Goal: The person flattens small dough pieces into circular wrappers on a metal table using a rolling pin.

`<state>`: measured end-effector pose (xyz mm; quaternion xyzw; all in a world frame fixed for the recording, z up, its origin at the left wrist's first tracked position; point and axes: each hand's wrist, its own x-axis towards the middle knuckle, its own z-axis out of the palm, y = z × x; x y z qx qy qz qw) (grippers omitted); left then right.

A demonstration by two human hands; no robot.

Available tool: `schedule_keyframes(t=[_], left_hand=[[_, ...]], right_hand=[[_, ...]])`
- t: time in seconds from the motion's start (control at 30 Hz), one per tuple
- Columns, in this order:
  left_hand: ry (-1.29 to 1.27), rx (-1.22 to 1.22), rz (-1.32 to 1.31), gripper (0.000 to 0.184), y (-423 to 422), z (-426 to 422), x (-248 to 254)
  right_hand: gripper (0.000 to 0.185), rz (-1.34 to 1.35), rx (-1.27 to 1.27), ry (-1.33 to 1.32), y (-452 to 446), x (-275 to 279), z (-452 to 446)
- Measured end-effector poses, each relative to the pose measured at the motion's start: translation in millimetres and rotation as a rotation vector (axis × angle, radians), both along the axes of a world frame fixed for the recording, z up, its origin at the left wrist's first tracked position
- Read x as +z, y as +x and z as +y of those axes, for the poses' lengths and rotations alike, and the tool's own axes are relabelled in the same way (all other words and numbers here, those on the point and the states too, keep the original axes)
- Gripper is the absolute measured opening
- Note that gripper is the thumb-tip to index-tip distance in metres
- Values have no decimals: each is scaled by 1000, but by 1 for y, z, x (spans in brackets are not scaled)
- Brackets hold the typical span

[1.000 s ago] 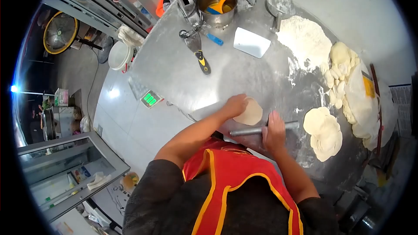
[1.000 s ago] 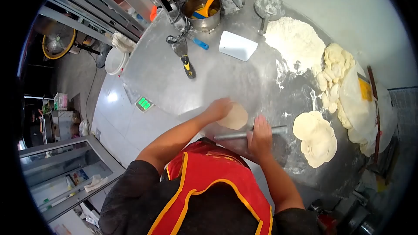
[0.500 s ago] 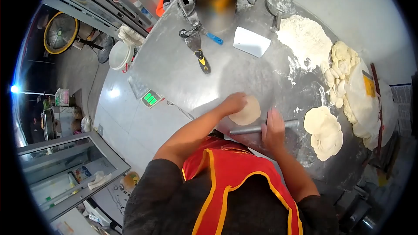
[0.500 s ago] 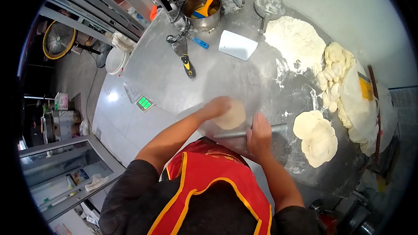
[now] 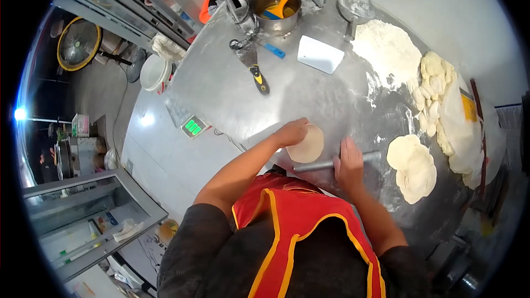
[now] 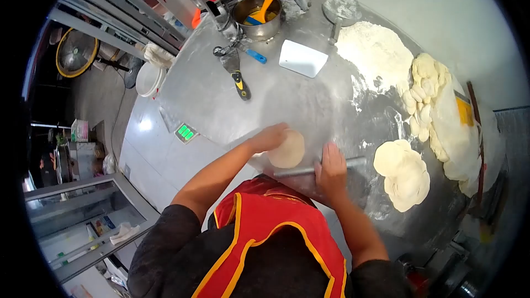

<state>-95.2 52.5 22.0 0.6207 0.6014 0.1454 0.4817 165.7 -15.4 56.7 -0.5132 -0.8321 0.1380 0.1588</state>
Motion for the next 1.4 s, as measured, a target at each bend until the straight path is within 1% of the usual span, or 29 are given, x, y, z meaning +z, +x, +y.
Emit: schedule_keyframes(t=[0.03,0.1,0.13,0.23,0.3,0.33,0.37,0.43,0.47,0.53,0.6,0.67,0.77,0.8,0.87,0.93,0.97,1.03,1.1,1.2,1.27,1.33,1.37,1.4], left_hand=[[-34,-71,-36,33,0,1,25],[9,-196,226,31,17,17,45],[29,-271,352,30,31,21,48],[2,-370,534,28,42,25,51],[98,-398,447,30,28,18,41],[146,-412,403,31,29,17,37],[176,-443,344,30,39,18,43],[232,-509,228,29,63,21,59],[276,-545,193,31,85,24,61],[312,-628,172,30,143,35,83],[329,-656,-55,27,199,43,98],[202,-616,-214,24,254,57,90],[155,-603,-225,28,314,91,67],[300,-485,-220,30,333,103,53],[576,-238,-211,34,368,127,28],[733,-192,-190,40,401,161,34],[855,-217,-137,40,418,182,33],[1093,-179,-84,43,450,208,15],[1029,-136,22,40,466,209,17],[1083,-59,-7,39,462,186,46],[865,-100,-151,33,455,177,31],[619,-82,-266,28,426,156,41],[474,-60,-312,26,404,134,56],[483,-55,-307,28,378,123,50]], right_hand=[[60,-3,-35,21,-14,-2,24],[58,-10,-91,89,-37,-8,84],[56,-13,-119,119,-42,-13,98],[56,-8,-113,180,-43,-13,91],[57,35,-123,118,-26,-10,42],[59,29,-90,72,-13,-10,16],[61,22,-55,26,0,-9,-6],[64,113,-81,-20,14,3,-38],[63,100,-92,6,17,-1,-49],[61,69,-108,61,21,-13,-59],[62,93,-111,81,23,-7,-59],[61,119,-110,96,23,-10,-60],[59,113,-88,108,26,-13,-61],[54,143,-87,119,27,-12,-59],[52,161,-101,147,28,-16,-59],[51,177,-97,166,29,-21,-58],[51,185,-96,169,29,-24,-59],[51,200,-98,147,30,-26,-62],[52,218,-90,108,30,-26,-63],[52,258,-148,104,27,-28,-63],[53,232,-153,117,22,-33,-64],[53,221,-141,139,22,-37,-62],[53,225,-142,149,22,-39,-62],[53,228,-145,153,22,-40,-63]])
